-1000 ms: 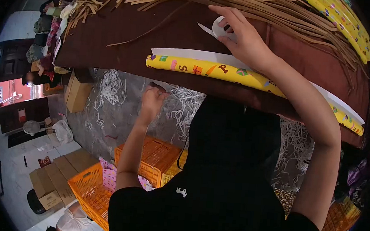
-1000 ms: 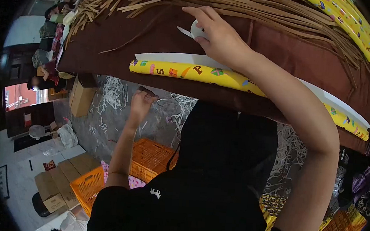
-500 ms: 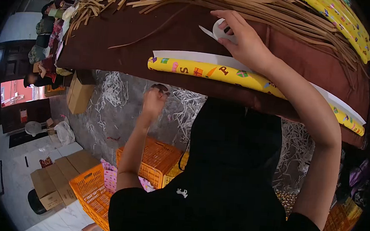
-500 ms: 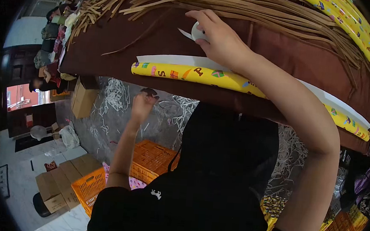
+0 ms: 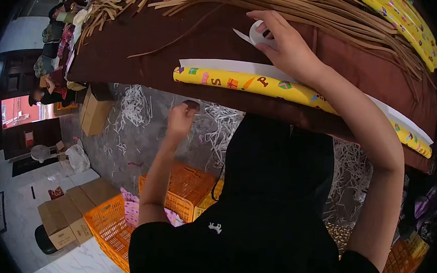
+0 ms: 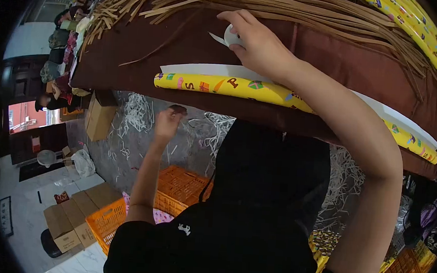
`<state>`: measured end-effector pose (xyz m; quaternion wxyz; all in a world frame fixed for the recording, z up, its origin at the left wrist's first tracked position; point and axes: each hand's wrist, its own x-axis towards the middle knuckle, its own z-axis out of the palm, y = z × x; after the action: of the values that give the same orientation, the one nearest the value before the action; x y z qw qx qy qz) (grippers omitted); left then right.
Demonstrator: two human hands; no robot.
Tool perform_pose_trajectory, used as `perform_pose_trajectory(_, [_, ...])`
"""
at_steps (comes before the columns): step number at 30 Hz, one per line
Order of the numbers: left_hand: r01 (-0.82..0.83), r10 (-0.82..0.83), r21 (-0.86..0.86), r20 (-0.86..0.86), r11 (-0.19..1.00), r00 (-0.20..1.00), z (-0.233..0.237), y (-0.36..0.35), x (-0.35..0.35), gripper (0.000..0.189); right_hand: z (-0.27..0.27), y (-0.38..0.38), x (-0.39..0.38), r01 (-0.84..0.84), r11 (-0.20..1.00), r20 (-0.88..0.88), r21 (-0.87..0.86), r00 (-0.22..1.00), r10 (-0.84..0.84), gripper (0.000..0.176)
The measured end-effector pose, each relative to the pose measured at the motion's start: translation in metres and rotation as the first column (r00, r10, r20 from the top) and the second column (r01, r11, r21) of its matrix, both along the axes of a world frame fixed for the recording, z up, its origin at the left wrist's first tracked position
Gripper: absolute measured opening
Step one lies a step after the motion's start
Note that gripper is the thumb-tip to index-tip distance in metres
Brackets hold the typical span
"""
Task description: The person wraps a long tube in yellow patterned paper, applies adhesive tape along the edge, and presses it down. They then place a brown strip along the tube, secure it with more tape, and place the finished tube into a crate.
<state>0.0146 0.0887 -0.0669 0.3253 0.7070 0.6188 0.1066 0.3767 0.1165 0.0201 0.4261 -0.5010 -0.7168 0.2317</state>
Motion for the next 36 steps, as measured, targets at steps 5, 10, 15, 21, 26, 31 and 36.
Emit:
perform_pose_trajectory(5, [0.173,-0.158,0.204,-0.088,0.964,0.984,-0.007,-0.002,-0.003,0.016,-0.001,-0.001,0.001,0.000,1.000,0.023,0.030,1.000,-0.001,0.060])
perform_pose_trajectory(10, [0.102,-0.085,0.187,-0.098,0.977,0.992,0.007,-0.003,0.012,0.015,0.003,-0.001,0.003,-0.011,1.000,0.054,0.002,0.998,0.011,0.057])
perform_pose_trajectory(15, [0.035,-0.035,0.008,-0.036,0.999,0.999,0.019,-0.005,0.020,0.016,0.001,0.000,0.004,-0.033,0.999,0.015,-0.004,0.999,0.033,0.057])
perform_pose_trajectory(21, [0.081,-0.076,0.132,-0.043,0.988,0.996,0.012,-0.006,0.015,0.016,0.003,-0.003,0.005,-0.021,1.000,0.010,-0.010,1.000,0.021,0.057])
perform_pose_trajectory(26, [-0.073,0.070,0.028,0.085,0.997,0.994,0.013,-0.008,0.020,0.020,0.005,-0.004,0.004,-0.018,1.000,0.021,-0.014,1.000,0.018,0.056])
perform_pose_trajectory(31, [-0.193,0.221,-0.109,0.426,0.975,0.877,-0.037,-0.007,-0.001,0.021,0.001,-0.003,0.005,-0.022,1.000,0.016,0.020,1.000,0.022,0.056])
perform_pose_trajectory(36, [-0.481,0.609,-0.379,0.575,0.790,0.547,-0.050,-0.019,0.001,0.028,-0.002,-0.002,0.004,-0.019,0.999,0.009,-0.031,1.000,0.020,0.058])
